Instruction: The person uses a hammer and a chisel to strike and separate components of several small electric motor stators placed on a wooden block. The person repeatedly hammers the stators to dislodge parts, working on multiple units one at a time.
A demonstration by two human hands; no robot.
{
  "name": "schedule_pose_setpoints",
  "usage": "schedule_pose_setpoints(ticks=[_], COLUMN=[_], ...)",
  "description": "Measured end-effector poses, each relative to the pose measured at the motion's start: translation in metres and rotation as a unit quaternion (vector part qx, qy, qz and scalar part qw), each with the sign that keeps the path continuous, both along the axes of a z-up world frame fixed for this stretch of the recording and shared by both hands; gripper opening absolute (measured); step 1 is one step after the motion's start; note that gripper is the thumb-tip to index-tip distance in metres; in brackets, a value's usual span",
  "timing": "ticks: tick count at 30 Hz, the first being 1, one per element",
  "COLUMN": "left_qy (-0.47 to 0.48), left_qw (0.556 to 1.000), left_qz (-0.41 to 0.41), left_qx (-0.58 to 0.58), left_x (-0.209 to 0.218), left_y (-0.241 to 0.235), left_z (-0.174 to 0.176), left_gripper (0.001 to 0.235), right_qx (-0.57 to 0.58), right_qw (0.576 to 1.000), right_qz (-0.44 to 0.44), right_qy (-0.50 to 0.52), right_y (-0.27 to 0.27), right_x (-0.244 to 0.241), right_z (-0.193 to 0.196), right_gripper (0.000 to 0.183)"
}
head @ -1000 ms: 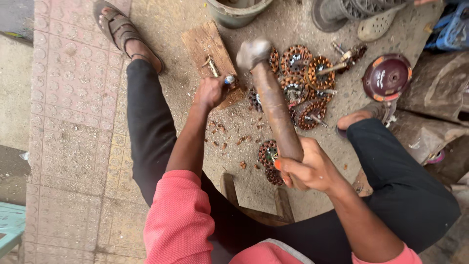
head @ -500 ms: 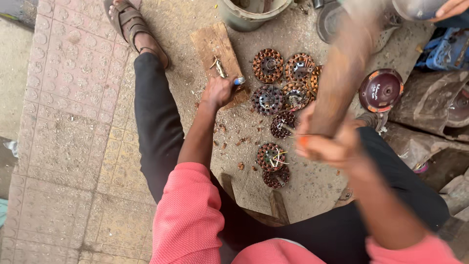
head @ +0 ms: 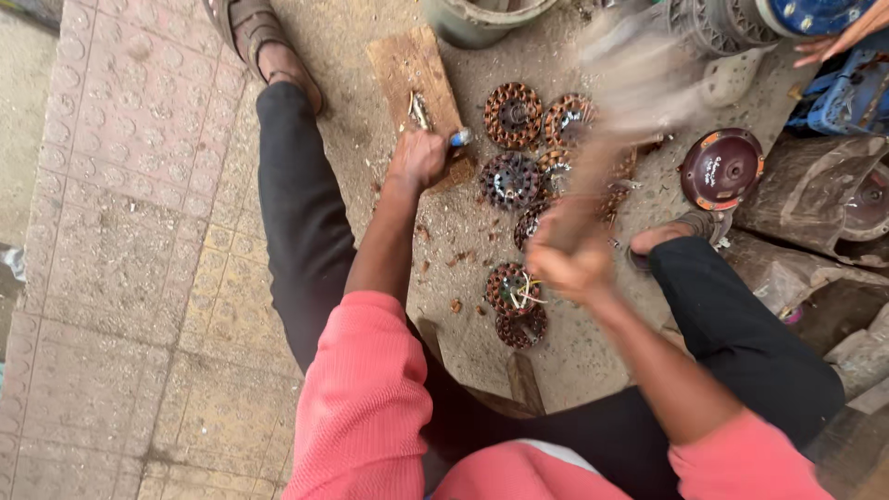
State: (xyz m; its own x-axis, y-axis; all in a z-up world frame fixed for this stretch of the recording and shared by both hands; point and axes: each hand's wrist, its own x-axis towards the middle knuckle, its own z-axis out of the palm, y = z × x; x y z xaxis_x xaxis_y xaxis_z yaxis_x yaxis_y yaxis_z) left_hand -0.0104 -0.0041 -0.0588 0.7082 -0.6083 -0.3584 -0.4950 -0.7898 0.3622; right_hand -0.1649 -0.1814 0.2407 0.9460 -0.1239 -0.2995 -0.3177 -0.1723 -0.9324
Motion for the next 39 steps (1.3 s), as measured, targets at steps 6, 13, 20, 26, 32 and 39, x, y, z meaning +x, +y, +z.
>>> schedule_pose_setpoints(ticks=[6,13,20,26,32,39], left_qy=[0.028,0.024,-0.046,0.074,-0.159,0.071], left_qw=[0.994,0.997,0.997,0.992,0.979,0.986], left_qz=[0.080,0.061,0.056,0.102,0.084,0.133], left_qx=[-0.065,-0.037,-0.042,-0.028,-0.092,-0.071], left_x=[-0.001,0.002,0.001,-0.001,0.013,0.007], left_y=[0.012,0.007,0.011,0.010,0.009,0.012], left_z=[0.014,0.007,0.032,0.037,0.030,0.036], left_gripper=[0.037,0.029,0.046,0.047,0.031,0.036], right_qx=[0.094,0.049,0.108,0.204,0.120,0.269], right_qw=[0.900,0.983,0.920,0.974,0.919,0.868], right_qz=[0.060,0.096,0.053,0.072,0.044,-0.167], right_qy=[0.422,0.148,0.373,0.060,0.372,0.382], right_y=[-0.034,-0.006,-0.040,-0.011,-0.027,-0.020], right_x=[-0.023,-0.016,-0.006,-0.010,-0.009,-0.032], right_z=[-0.026,-0.010,-0.021,-0.012,-0.059,-0.144], right_gripper=[0.016,0.011,0.010,0.011,0.012,0.014])
